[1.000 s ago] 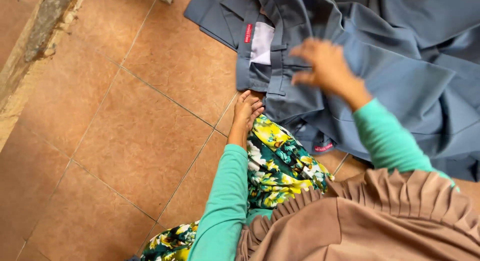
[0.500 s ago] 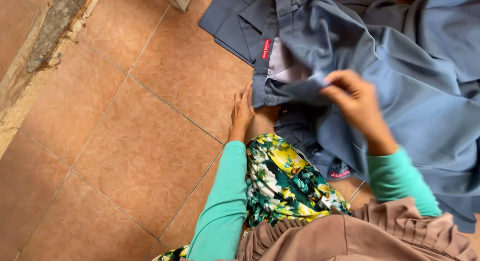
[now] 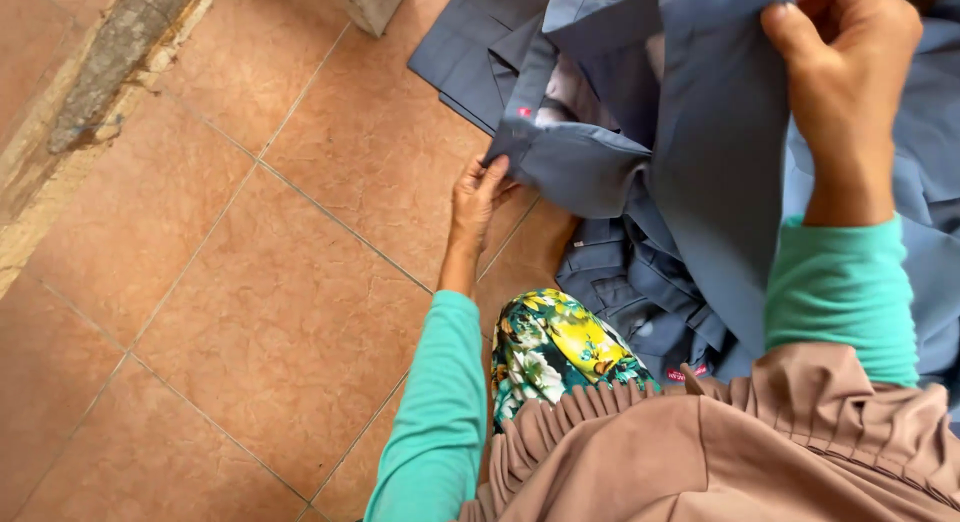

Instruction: A person sitting on a tiled floor folds several pairs of grey trousers into neat rectangular shapes and stacks them.

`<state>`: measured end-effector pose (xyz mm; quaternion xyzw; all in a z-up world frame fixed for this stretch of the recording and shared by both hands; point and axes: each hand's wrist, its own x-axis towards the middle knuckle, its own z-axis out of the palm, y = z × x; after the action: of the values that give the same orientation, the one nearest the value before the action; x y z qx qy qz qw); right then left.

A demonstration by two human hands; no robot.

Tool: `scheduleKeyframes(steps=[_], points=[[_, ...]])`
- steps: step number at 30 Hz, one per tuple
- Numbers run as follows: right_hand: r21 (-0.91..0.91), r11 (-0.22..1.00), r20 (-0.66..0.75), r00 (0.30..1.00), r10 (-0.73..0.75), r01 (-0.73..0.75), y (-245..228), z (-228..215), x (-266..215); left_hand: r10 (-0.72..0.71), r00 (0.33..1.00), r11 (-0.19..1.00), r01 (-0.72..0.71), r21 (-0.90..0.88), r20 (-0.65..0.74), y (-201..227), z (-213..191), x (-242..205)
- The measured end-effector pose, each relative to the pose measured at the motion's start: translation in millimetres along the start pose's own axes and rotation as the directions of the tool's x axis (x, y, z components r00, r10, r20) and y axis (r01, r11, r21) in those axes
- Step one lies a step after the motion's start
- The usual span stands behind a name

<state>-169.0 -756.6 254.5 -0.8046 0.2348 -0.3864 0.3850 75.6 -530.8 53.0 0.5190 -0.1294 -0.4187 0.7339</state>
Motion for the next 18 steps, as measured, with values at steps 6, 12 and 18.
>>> scheduleKeyframes(steps=[6, 12, 18], points=[[-0.264, 0.907, -0.075, 0.931, -0.358, 0.328, -63, 123, 6, 0.199, 0.931, 0.977, -0.211, -0.006, -0.305, 82, -20, -50], [-0.273, 0.903, 0.203, 0.937, -0.285, 0.333, -35, 317, -119, 0.221, 0.639, 0.971, -0.212, 0.107, -0.737, 20, -116, -46], [-0.246, 0.958, 0.63, 0.775, 0.045, 0.145, -7, 356, -207, -0.362, 0.75, 0.915, 0.172, -0.364, -0.554, -6, -105, -122]])
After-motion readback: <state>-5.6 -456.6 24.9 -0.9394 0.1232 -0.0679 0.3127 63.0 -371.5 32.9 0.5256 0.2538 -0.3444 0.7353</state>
